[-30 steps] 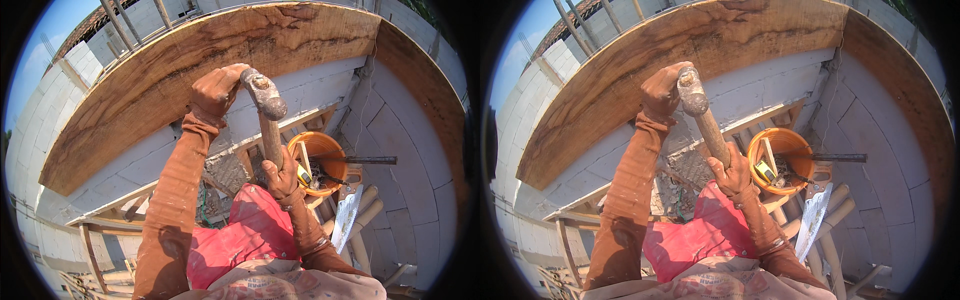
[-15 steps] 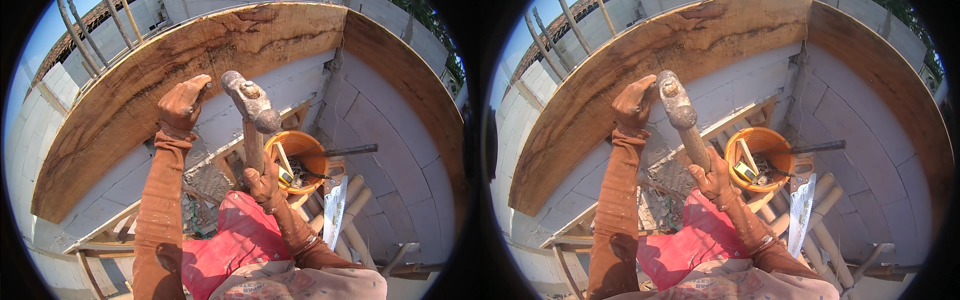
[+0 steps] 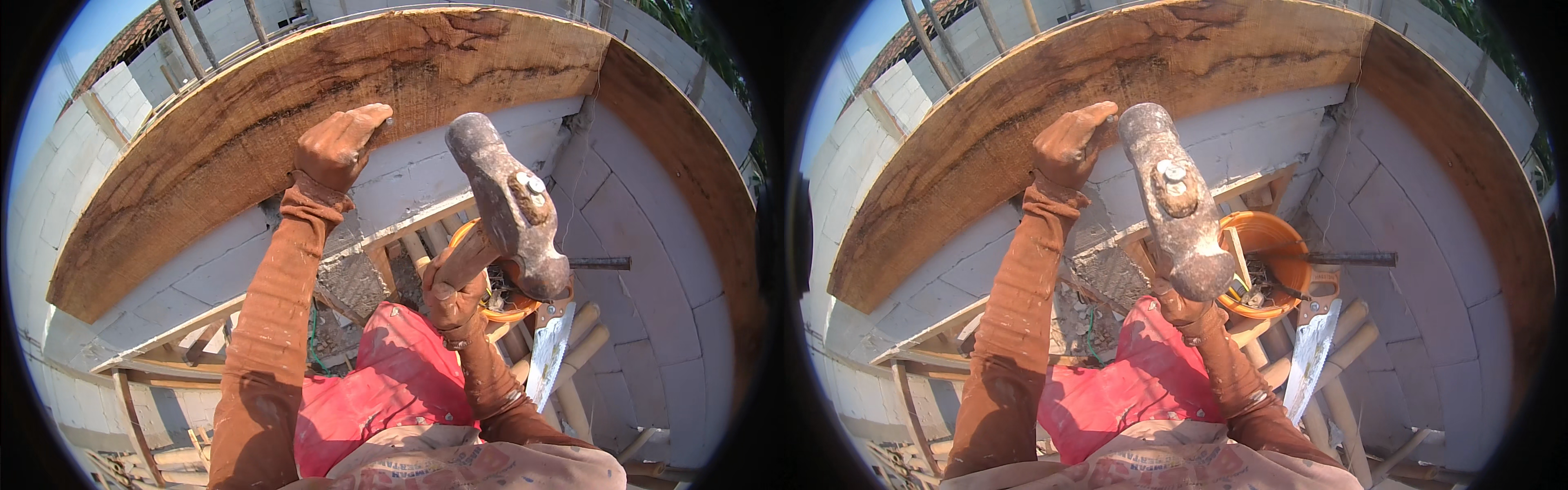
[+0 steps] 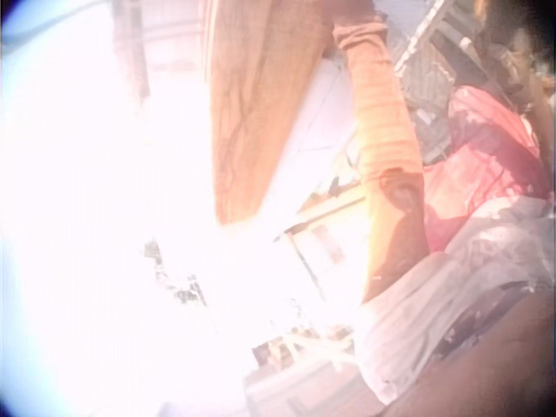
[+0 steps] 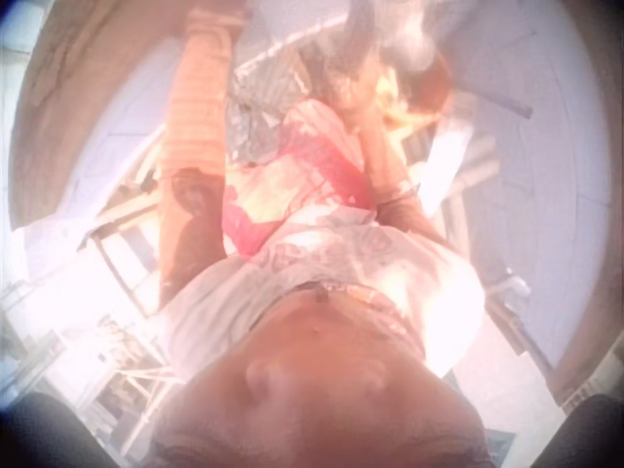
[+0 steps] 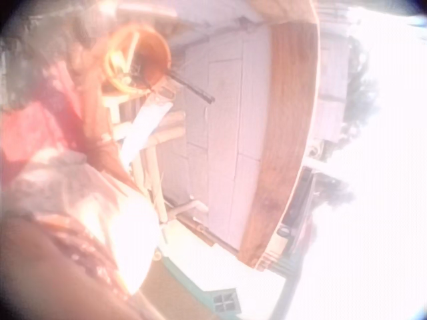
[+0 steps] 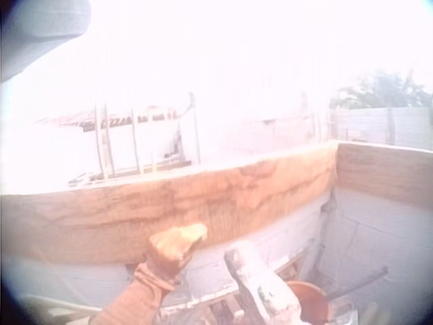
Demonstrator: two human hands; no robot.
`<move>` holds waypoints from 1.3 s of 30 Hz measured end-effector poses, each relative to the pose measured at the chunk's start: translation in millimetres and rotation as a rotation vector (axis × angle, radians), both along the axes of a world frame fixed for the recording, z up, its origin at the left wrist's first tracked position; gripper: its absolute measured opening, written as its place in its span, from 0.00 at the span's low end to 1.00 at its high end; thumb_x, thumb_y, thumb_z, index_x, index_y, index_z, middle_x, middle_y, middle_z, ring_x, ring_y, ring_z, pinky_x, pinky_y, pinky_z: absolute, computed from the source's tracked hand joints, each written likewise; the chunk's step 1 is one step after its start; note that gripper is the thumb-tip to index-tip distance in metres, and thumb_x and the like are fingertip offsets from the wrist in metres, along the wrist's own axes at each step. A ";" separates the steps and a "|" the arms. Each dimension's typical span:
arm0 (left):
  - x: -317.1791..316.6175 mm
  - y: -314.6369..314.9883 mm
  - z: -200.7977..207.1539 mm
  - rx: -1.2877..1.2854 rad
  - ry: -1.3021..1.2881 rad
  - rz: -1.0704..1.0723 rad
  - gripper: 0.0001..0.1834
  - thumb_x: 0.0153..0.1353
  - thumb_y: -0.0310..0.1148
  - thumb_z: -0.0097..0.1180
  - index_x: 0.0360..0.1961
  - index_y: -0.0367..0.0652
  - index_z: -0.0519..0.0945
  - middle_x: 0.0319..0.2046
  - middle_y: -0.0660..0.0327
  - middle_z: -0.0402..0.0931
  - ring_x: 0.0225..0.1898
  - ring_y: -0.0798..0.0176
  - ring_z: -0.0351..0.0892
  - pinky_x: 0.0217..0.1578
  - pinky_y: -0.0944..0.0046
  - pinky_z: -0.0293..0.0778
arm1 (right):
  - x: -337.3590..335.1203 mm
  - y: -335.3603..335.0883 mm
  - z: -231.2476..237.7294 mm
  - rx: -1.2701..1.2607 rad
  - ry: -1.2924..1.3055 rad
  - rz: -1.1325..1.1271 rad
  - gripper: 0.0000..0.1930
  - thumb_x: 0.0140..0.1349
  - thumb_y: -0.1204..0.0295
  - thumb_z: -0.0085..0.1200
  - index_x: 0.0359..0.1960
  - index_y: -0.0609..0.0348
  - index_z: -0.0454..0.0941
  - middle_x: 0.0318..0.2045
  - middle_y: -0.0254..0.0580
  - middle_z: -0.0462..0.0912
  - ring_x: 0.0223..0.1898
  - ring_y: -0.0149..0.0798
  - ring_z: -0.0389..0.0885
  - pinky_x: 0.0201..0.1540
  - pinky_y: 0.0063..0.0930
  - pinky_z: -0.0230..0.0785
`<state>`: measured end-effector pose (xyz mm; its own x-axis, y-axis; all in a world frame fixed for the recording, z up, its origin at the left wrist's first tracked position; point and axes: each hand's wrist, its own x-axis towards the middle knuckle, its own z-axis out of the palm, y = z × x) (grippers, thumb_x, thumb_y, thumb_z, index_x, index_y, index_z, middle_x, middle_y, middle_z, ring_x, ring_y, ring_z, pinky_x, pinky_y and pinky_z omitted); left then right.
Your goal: The person installs wooden boards as formwork for a curved concrete structure, using a hammer to drive nails into the wood and pliers to pull out or adjust nails.
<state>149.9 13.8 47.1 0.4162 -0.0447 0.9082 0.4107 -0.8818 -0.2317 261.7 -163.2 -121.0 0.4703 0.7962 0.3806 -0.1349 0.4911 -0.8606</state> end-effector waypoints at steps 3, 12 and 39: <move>0.9 -6.0 -10.9 -0.151 -0.047 -0.111 0.17 0.51 0.19 0.58 0.44 0.42 0.78 0.36 0.58 0.81 0.34 0.66 0.82 0.34 0.69 0.78 | -3.5 17.3 -5.1 0.224 0.145 0.037 0.29 0.54 0.44 0.58 0.35 0.61 0.69 0.19 0.36 0.73 0.20 0.29 0.71 0.22 0.21 0.65; -1.3 0.4 -5.7 -0.351 -0.226 -0.304 0.25 0.58 0.17 0.38 0.58 0.38 0.61 0.50 0.47 0.74 0.49 0.54 0.78 0.37 0.65 0.80 | -6.9 11.3 35.5 0.116 -0.367 -0.184 0.24 0.57 0.50 0.57 0.31 0.61 0.70 0.18 0.31 0.69 0.18 0.28 0.67 0.22 0.21 0.61; 4.3 -1.0 -4.2 -0.283 -0.279 -0.245 0.23 0.57 0.19 0.42 0.55 0.40 0.67 0.47 0.53 0.78 0.31 0.62 0.83 0.31 0.65 0.80 | -2.7 37.9 -18.3 0.154 -0.205 -0.098 0.32 0.51 0.40 0.57 0.31 0.61 0.67 0.18 0.35 0.71 0.17 0.27 0.67 0.18 0.19 0.58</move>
